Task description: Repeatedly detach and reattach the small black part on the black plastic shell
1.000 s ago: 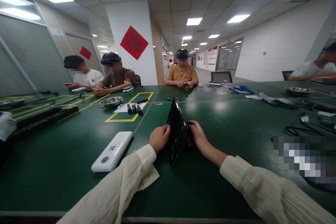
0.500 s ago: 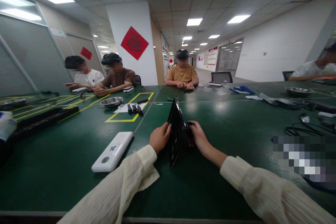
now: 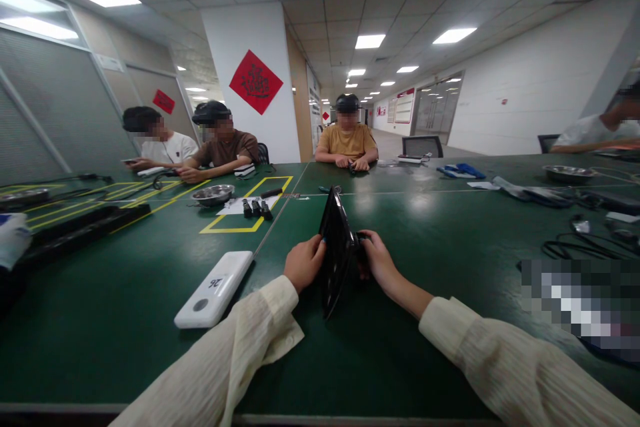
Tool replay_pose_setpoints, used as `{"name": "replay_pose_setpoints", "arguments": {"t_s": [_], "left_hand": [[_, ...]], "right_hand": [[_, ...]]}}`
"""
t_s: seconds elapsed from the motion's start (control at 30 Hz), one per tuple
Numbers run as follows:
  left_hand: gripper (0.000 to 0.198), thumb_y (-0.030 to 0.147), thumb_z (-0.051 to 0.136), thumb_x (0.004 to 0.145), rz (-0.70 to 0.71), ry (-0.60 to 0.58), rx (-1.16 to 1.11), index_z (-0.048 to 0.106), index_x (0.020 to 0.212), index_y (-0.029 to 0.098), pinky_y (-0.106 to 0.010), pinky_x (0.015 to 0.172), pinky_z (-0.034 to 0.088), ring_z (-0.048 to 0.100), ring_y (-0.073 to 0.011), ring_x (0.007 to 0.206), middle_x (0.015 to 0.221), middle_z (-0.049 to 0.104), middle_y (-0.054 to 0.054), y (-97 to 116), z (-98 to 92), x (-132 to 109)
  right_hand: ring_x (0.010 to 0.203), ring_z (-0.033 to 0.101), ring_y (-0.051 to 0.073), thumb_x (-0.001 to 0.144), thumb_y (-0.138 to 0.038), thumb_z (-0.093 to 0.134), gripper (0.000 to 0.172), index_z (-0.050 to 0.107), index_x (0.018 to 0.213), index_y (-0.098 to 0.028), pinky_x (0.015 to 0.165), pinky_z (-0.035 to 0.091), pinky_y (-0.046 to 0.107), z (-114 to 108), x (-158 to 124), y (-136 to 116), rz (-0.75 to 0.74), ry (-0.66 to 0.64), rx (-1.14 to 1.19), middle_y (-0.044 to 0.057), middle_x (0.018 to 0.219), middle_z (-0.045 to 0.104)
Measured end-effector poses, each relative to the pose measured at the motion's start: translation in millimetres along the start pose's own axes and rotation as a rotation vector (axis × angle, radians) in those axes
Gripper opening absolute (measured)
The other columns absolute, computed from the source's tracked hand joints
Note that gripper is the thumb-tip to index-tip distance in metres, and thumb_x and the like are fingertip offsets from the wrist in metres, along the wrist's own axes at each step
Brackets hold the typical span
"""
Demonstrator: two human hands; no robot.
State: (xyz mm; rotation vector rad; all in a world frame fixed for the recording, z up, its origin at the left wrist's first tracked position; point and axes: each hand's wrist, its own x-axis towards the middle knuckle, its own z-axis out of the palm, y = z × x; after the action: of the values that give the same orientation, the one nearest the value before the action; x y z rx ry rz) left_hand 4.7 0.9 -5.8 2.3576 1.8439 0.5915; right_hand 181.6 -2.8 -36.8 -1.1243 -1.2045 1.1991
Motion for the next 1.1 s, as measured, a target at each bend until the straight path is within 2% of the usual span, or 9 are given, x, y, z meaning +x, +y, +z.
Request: {"name": "replay_pose_setpoints", "arguments": {"t_s": [0.2,0.37,0.6,0.9,1.1], "left_hand": [[0.048,0.040,0.021,0.094,-0.003,-0.025,-0.067,0.064,0.086,0.019,-0.025,0.065,0.036,0.062,-0.0192,0.082,0.086,0.068,-0.007,1.3,-2.4,-0.2],[0.045,0.036,0.023,0.093,-0.015,-0.028,-0.031,0.064,0.086,0.019,-0.026,0.067,0.036,0.062,-0.0204,0.085,0.089,0.068,-0.008,3.6,-3.6,-1.7],[0.047,0.039,0.023,0.093,-0.012,-0.036,-0.008,0.063,0.079,0.019,-0.025,0.063,0.035,0.061,-0.0191,0.078,0.080,0.067,-0.007,2.1,-4.6,-0.4],[0.040,0.039,0.025,0.093,0.002,0.010,0.021,0.059,0.085,0.020,-0.024,0.063,0.035,0.061,-0.0187,0.078,0.082,0.066,-0.006,0.2,-0.8,-0.7],[0.048,0.040,0.020,0.095,0.028,-0.011,-0.062,0.063,0.087,0.020,-0.024,0.066,0.037,0.063,-0.0190,0.082,0.086,0.068,-0.007,-1.2,-0.6,0.0]], "right_hand": [[0.031,0.047,0.013,0.085,-0.034,0.035,0.033,0.039,0.115,-0.020,0.030,0.032,0.020,0.3,-1.8,-3.4,0.006,0.002,-0.001,-0.008,0.043,0.048],[0.031,0.047,0.013,0.085,-0.034,0.035,0.033,0.039,0.115,-0.020,0.030,0.031,0.019,0.6,-1.3,-2.7,-0.003,0.008,-0.004,-0.008,0.044,0.048],[0.032,0.048,0.013,0.085,-0.035,0.035,0.034,0.039,0.116,-0.021,0.030,0.031,0.020,0.4,1.6,1.1,0.011,-0.005,-0.001,-0.008,0.043,0.047],[0.032,0.048,0.014,0.085,-0.035,0.035,0.035,0.039,0.116,-0.020,0.031,0.032,0.020,-0.4,-0.3,-0.2,-0.011,-0.004,-0.005,-0.007,0.044,0.049],[0.033,0.048,0.014,0.084,-0.035,0.035,0.036,0.039,0.117,-0.020,0.031,0.033,0.020,-0.4,-1.1,-1.9,0.007,-0.004,-0.012,-0.007,0.043,0.049]]}}
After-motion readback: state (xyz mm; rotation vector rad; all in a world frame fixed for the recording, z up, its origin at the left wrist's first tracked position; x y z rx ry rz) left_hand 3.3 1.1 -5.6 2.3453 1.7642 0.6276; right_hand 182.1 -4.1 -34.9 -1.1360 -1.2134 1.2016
